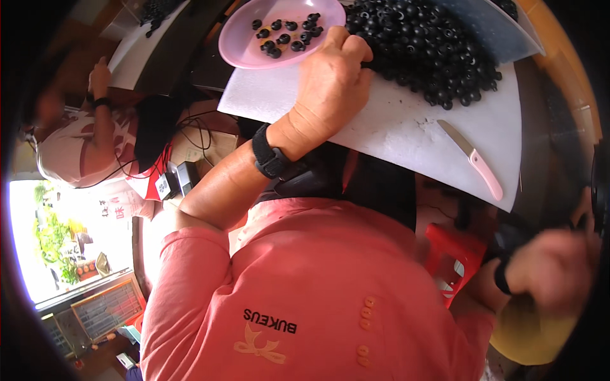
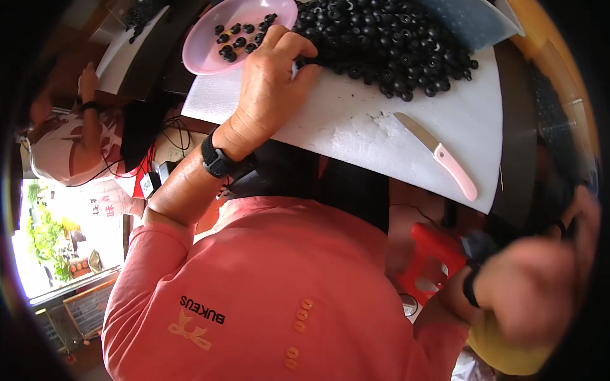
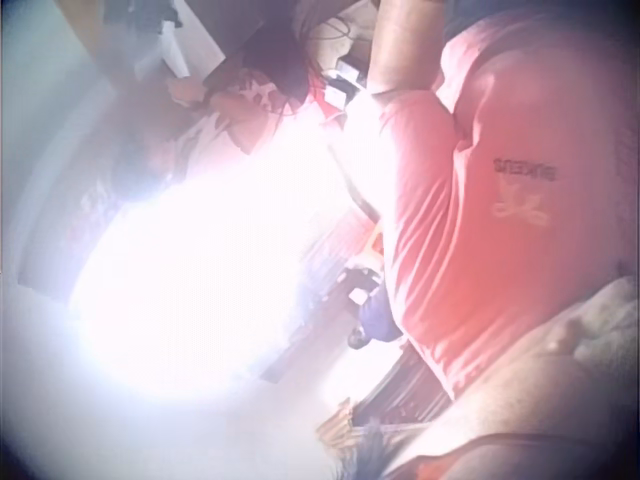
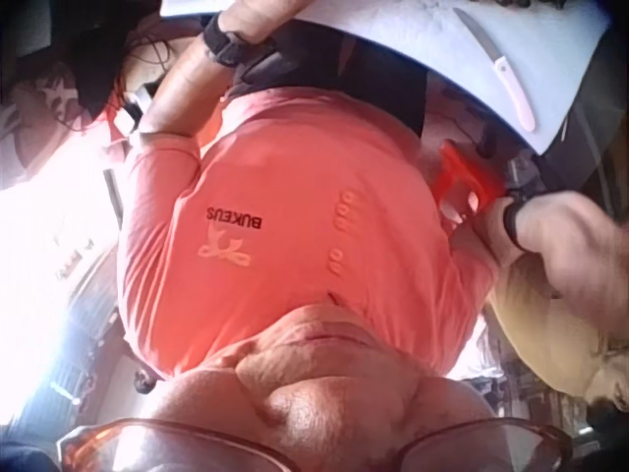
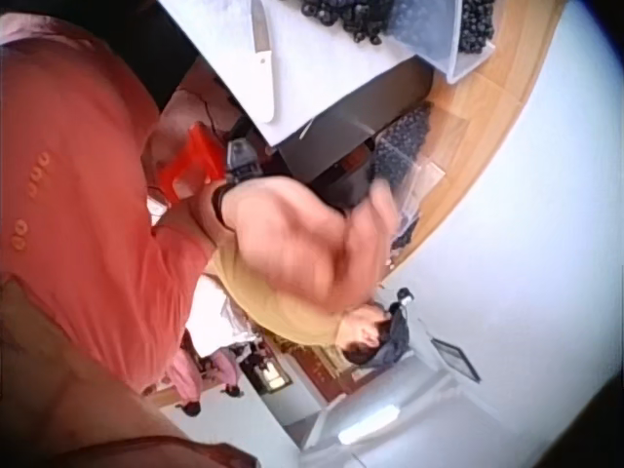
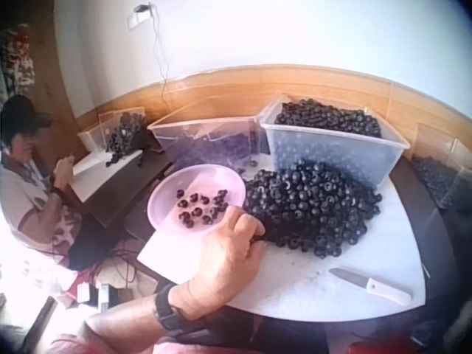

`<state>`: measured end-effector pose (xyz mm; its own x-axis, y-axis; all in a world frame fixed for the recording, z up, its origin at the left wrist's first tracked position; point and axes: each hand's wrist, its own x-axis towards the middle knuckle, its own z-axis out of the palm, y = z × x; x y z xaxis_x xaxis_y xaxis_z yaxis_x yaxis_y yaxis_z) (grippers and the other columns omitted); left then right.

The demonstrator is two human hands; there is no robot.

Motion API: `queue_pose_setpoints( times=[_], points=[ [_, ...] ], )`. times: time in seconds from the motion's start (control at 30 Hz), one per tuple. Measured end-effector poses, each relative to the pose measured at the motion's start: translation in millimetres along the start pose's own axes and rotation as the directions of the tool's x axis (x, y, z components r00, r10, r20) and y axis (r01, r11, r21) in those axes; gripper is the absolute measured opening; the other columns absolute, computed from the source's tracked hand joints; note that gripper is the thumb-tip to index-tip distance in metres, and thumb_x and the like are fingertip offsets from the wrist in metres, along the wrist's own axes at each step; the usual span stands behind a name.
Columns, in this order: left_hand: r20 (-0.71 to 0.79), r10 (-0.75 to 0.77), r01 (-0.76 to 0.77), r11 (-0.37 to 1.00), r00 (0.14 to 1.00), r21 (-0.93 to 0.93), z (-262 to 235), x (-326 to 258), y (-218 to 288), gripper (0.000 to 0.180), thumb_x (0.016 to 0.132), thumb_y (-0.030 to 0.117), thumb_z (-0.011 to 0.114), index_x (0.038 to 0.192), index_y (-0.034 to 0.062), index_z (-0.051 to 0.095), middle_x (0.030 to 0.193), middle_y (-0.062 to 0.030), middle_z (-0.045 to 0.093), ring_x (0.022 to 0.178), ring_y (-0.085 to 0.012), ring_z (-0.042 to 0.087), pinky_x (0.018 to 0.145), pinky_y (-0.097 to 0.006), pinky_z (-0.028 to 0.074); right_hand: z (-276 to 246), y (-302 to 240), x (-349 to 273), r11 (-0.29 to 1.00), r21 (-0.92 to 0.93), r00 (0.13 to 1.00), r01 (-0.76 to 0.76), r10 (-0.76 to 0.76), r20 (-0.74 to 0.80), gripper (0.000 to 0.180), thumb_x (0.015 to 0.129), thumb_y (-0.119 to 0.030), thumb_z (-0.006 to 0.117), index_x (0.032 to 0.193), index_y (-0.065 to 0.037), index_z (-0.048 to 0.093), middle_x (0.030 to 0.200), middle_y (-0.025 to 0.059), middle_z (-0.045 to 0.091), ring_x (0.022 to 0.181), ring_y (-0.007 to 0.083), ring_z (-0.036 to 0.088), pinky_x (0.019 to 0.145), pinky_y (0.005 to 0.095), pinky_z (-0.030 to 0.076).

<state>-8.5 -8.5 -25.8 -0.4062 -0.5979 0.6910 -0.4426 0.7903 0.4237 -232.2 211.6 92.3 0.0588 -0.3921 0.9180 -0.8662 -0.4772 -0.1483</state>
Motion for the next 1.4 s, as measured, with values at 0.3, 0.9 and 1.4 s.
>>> queue_pose_setpoints(
  times=[0.3,0.9,1.4],
  points=[
    [0.065,0.056,-0.048,0.992,0.996,-0.115,-5.7,3.9,-2.9,0.016,0.077,-0.005,0.070,0.090,0.0030,0.065,0.091,-0.0068,0.062,0.067,-0.0189,0.061,0.059,-0.031,0.050,53.3,42.0,-70.7,0.901,-0.409,0.811,-0.146,0.345,0.472,0.015,0.087,-0.007,0.066,0.102,-0.003,0.069,0.099,0.0084,0.062,0.096,0.0285,0.060,0.085,0.0394,0.043],
    [0.097,0.089,-0.079,0.991,0.991,-0.104,-25.6,-19.8,9.3,0.025,0.073,-0.003,0.070,0.096,0.0049,0.067,0.092,-0.0086,0.061,0.083,-0.0291,0.061,0.067,-0.038,0.052,49.5,35.4,-61.6,0.948,-0.247,0.812,-0.201,0.302,0.499,0.009,0.088,-0.007,0.067,0.097,-0.005,0.065,0.083,0.0060,0.058,0.078,0.0234,0.059,0.076,0.0352,0.042],
    [0.134,-0.068,0.090,0.983,0.989,-0.162,-30.4,-19.5,21.6,0.019,0.076,0.003,0.073,0.094,0.0022,0.067,0.090,-0.0079,0.062,0.080,-0.0227,0.061,0.066,-0.034,0.049,124.4,18.7,-36.7,0.469,0.473,0.650,-0.746,0.667,0.364,0.044,0.105,-0.035,0.050,0.127,-0.001,0.066,0.075,-0.0018,0.052,0.074,0.0083,0.051,0.071,0.0242,0.040]
  ],
)
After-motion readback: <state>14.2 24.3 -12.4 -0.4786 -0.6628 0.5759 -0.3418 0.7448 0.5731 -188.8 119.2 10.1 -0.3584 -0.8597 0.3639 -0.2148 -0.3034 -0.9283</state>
